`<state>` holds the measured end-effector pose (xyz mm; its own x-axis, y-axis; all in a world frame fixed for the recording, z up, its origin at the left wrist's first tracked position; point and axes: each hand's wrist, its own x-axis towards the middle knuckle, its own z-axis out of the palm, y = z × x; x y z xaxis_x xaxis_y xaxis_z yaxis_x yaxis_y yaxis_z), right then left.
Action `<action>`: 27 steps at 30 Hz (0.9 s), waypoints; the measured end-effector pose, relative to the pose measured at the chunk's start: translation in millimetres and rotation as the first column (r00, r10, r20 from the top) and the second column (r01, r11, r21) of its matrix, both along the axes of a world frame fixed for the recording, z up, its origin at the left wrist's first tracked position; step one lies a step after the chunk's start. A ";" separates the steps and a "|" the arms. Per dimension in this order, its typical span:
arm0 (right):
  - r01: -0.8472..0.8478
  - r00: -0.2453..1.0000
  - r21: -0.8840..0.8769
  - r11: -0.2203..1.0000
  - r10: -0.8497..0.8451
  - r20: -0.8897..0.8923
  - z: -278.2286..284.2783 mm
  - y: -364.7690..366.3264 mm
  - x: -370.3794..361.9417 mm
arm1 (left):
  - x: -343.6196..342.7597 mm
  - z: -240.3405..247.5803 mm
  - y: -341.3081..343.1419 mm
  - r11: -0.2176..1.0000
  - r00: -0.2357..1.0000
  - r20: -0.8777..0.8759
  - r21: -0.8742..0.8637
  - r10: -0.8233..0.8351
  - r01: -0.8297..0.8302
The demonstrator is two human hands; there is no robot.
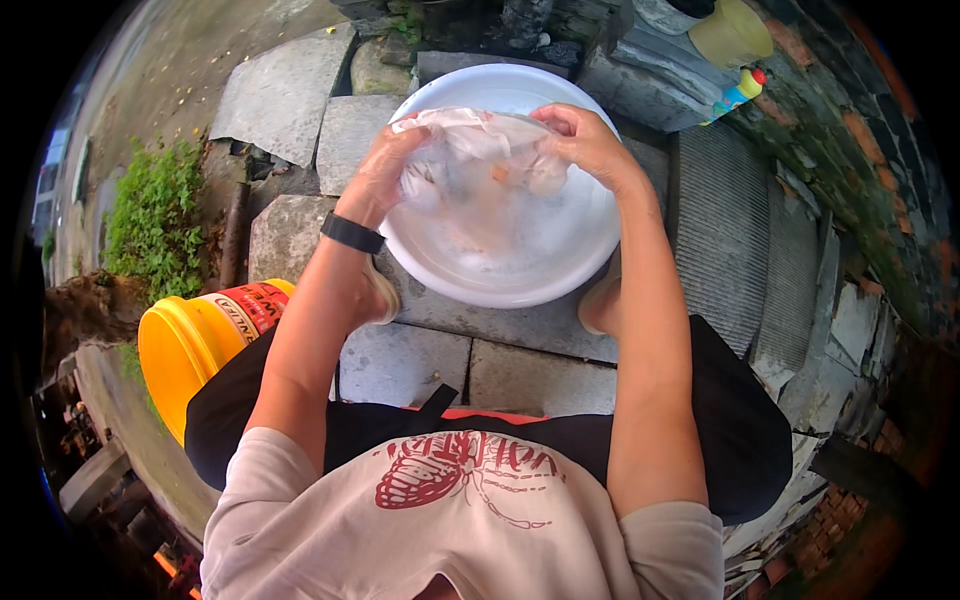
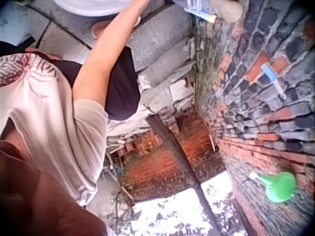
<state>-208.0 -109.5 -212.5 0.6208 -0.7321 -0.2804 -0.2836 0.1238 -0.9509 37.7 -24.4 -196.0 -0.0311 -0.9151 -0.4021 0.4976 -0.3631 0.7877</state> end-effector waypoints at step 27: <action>0.464 0.857 -0.664 0.586 -0.487 0.169 -7.3 59.1 83.2 | -84.7 -4.9 33.4 0.927 0.967 -0.063 0.306 0.247 -0.217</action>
<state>-124.8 -50.4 -219.8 0.1293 -0.9133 0.3863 -0.3991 -0.4046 -0.8228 -47.0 9.0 -200.9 0.1145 -0.7423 -0.6602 0.6658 -0.4359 0.6055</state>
